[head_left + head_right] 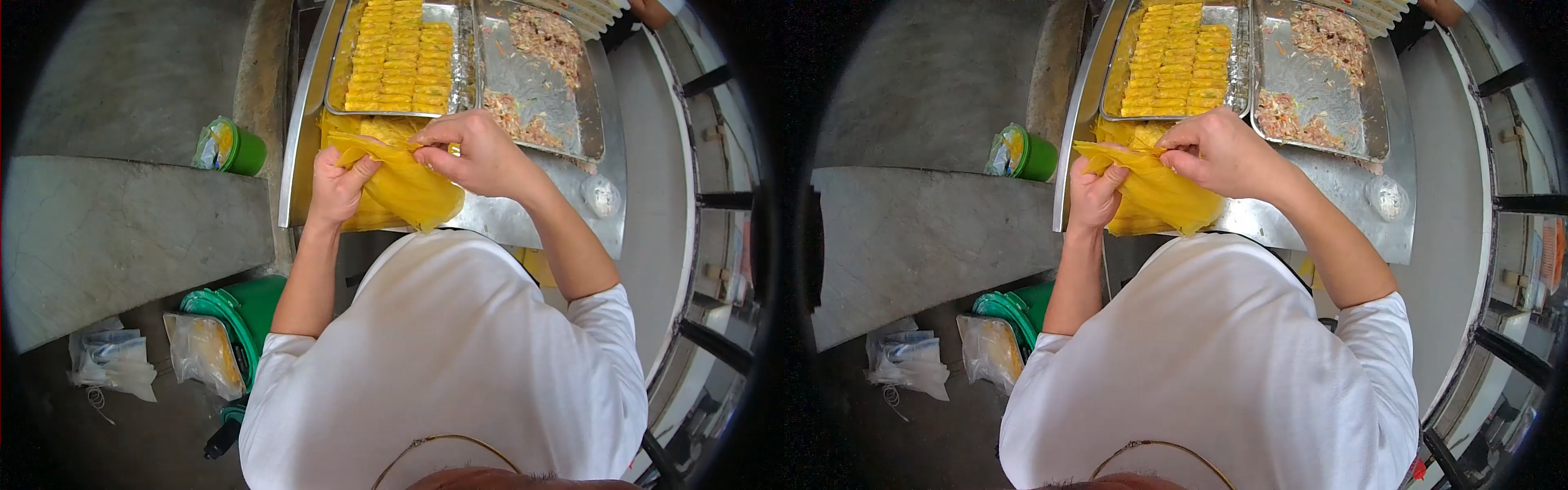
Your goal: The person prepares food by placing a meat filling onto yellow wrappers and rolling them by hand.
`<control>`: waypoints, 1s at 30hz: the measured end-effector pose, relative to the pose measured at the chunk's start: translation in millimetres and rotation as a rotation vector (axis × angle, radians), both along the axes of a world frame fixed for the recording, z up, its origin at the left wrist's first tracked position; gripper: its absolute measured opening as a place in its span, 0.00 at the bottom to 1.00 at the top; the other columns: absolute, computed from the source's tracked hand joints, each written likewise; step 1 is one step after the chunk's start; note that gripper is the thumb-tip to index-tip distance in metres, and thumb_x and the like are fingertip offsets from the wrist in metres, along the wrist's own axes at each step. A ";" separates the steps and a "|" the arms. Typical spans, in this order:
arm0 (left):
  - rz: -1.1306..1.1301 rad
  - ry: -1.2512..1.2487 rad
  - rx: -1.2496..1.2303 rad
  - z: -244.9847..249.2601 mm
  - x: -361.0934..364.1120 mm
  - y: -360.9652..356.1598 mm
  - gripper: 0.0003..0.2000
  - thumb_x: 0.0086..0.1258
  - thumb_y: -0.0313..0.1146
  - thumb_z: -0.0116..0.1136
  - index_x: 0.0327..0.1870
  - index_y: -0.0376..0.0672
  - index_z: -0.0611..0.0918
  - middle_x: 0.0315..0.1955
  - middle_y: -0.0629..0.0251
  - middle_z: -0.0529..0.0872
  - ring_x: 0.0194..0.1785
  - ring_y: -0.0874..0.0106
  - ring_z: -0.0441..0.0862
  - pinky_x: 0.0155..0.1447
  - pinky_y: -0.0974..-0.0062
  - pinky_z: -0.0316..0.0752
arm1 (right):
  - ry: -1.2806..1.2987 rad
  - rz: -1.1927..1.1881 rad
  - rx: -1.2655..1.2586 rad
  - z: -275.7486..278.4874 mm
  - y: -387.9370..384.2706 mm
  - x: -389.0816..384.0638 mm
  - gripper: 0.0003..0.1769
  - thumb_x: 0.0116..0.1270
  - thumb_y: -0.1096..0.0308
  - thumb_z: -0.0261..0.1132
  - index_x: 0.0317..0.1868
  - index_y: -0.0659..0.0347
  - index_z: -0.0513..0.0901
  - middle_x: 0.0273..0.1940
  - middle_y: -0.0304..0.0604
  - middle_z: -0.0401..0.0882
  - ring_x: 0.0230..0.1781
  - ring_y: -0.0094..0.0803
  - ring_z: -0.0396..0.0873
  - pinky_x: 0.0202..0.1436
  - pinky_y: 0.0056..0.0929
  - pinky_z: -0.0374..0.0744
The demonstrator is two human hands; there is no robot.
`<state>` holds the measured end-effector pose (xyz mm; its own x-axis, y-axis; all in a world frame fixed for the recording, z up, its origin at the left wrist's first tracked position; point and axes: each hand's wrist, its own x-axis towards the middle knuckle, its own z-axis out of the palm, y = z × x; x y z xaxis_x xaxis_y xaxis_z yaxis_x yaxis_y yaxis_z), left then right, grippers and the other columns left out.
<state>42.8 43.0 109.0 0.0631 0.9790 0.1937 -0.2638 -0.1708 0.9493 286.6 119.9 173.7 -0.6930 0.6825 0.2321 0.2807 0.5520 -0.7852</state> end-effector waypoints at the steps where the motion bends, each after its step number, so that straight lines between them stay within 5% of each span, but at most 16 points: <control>1: -0.002 -0.003 -0.013 0.1 0.6 0.2 0.11 0.80 0.29 0.68 0.58 0.37 0.85 0.51 0.65 0.89 0.54 0.71 0.86 0.63 0.69 0.79 | 0.000 -0.002 0.000 0.2 0.2 0.2 0.11 0.68 0.69 0.74 0.46 0.67 0.93 0.39 0.52 0.93 0.37 0.42 0.91 0.45 0.36 0.86; 10: -0.162 -0.109 -0.022 -12.7 -6.9 4.8 0.11 0.81 0.28 0.66 0.59 0.37 0.86 0.54 0.65 0.91 0.57 0.71 0.87 0.64 0.69 0.81 | -0.037 0.150 -0.332 5.1 8.5 2.4 0.11 0.68 0.68 0.72 0.44 0.68 0.92 0.34 0.48 0.92 0.33 0.35 0.88 0.43 0.34 0.84; 17: -0.078 -0.138 -0.064 -9.1 3.4 1.9 0.10 0.81 0.27 0.66 0.59 0.37 0.87 0.53 0.65 0.91 0.55 0.71 0.88 0.62 0.70 0.82 | -0.030 0.058 0.002 -4.2 2.9 2.1 0.09 0.64 0.69 0.74 0.38 0.67 0.90 0.28 0.50 0.87 0.28 0.35 0.86 0.36 0.37 0.81; 20: 0.121 0.077 -0.031 -5.0 9.7 3.1 0.10 0.81 0.25 0.66 0.58 0.36 0.87 0.50 0.64 0.93 0.53 0.71 0.89 0.60 0.70 0.83 | 0.031 -0.037 -0.003 -4.6 -0.9 4.5 0.08 0.63 0.70 0.74 0.34 0.68 0.88 0.26 0.49 0.84 0.25 0.33 0.81 0.33 0.36 0.79; 22: 0.295 0.535 0.192 -3.6 11.9 4.8 0.09 0.80 0.24 0.66 0.57 0.36 0.87 0.46 0.61 0.94 0.50 0.71 0.91 0.58 0.71 0.84 | 0.047 -0.071 -0.047 -4.0 -0.8 7.2 0.08 0.63 0.70 0.73 0.33 0.68 0.88 0.24 0.47 0.83 0.23 0.32 0.79 0.31 0.34 0.77; 25: 0.325 0.644 0.252 12.5 21.3 0.3 0.10 0.82 0.29 0.66 0.56 0.34 0.88 0.48 0.61 0.94 0.49 0.71 0.90 0.57 0.74 0.82 | 0.004 -0.065 -0.167 -2.2 0.7 12.0 0.08 0.62 0.71 0.73 0.31 0.68 0.86 0.21 0.45 0.78 0.21 0.30 0.73 0.29 0.32 0.74; 28: 0.329 0.690 0.325 17.0 24.5 2.8 0.09 0.81 0.25 0.64 0.56 0.33 0.87 0.48 0.58 0.94 0.50 0.70 0.91 0.57 0.74 0.83 | -0.038 -0.053 -0.243 -5.6 3.5 14.9 0.10 0.61 0.67 0.71 0.31 0.67 0.89 0.24 0.55 0.83 0.20 0.42 0.78 0.29 0.37 0.77; 30: 0.314 0.700 0.309 19.9 24.7 2.8 0.09 0.80 0.23 0.63 0.56 0.33 0.87 0.48 0.57 0.94 0.50 0.69 0.91 0.58 0.73 0.83 | -0.075 -0.150 0.022 -10.7 3.2 14.6 0.09 0.60 0.68 0.68 0.29 0.67 0.87 0.22 0.54 0.82 0.19 0.43 0.77 0.27 0.38 0.77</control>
<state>67.5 45.8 129.0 0.0017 0.8803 0.4744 0.4748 -0.4183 0.7744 301.1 123.1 162.9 -0.5999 0.7748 0.1995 0.4183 0.5163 -0.7473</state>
